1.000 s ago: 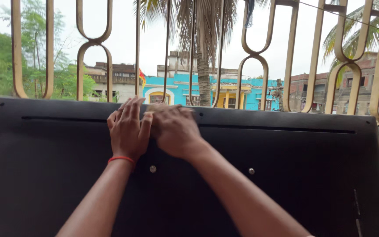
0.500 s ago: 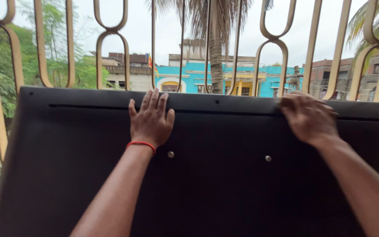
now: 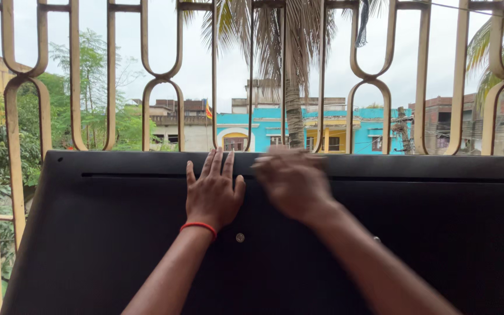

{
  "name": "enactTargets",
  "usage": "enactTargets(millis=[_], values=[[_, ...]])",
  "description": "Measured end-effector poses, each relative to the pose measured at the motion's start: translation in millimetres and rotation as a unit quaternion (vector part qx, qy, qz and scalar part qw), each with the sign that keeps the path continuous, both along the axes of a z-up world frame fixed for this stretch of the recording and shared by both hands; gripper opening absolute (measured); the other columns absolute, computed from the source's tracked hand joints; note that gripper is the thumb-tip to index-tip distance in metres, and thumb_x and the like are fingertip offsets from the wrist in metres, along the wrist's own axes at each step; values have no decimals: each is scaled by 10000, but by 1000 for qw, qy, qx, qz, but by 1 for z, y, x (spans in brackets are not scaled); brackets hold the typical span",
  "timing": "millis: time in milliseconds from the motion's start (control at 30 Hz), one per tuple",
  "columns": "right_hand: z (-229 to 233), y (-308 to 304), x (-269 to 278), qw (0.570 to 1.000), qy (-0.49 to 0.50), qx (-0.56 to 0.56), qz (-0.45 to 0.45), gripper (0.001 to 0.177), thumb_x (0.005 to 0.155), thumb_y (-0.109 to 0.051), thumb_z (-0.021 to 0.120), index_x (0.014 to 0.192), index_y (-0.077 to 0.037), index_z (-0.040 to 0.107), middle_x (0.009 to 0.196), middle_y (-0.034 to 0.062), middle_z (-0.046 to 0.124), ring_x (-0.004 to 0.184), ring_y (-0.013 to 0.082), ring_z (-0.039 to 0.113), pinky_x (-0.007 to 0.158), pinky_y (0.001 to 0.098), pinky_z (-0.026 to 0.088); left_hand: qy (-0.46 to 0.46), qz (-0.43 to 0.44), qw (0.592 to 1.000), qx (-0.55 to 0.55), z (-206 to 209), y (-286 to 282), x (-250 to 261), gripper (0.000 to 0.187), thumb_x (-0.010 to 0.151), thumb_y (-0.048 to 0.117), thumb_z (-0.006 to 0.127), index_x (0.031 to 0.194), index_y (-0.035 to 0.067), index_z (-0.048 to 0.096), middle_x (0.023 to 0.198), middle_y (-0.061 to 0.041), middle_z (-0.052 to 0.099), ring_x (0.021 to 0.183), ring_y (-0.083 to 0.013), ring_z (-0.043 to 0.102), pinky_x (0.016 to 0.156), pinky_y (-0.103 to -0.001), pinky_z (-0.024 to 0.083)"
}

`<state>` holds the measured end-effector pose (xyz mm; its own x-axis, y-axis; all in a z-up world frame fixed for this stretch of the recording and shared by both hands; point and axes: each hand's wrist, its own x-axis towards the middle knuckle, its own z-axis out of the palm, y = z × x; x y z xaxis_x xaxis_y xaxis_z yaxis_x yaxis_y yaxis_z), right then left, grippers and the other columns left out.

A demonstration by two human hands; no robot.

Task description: The person wipes the back of a television with a cloth, occasionally spraying the cloth with a spray bottle. The person systematically cleans the entire back surface of the TV.

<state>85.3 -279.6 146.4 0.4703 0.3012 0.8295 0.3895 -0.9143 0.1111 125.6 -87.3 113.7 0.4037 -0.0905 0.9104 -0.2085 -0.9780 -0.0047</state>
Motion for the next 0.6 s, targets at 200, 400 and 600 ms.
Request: enactTargets(millis=[200,400,600], values=[[-7,1,-2,946,-291,-113,92,409,998,-535,408,1223,-263,616,1241,62,702,1126,300,673,962,552,492,-5,-16,1000,-7,2,1,-6,645,971,480,383,1535,169,404,1622,-93,341,1513,-217,278,1208,-604,86],[-11,-133,-16,994,19,-40,-96,435,1057,-552,317,1210,-270,611,1178,-13,696,1103,193,691,1029,411,558,35,-4,999,-20,1,1,-7,658,953,468,366,1559,212,347,1637,-45,296,1517,-187,236,1221,-567,67],[-36,-272,-13,987,-61,-48,-141,549,963,-583,336,1392,-289,512,1471,81,493,1396,315,425,1122,539,320,29,3,1000,-5,-1,2,-2,650,985,484,294,1578,217,298,1653,-39,251,1529,-183,190,1229,-545,55]])
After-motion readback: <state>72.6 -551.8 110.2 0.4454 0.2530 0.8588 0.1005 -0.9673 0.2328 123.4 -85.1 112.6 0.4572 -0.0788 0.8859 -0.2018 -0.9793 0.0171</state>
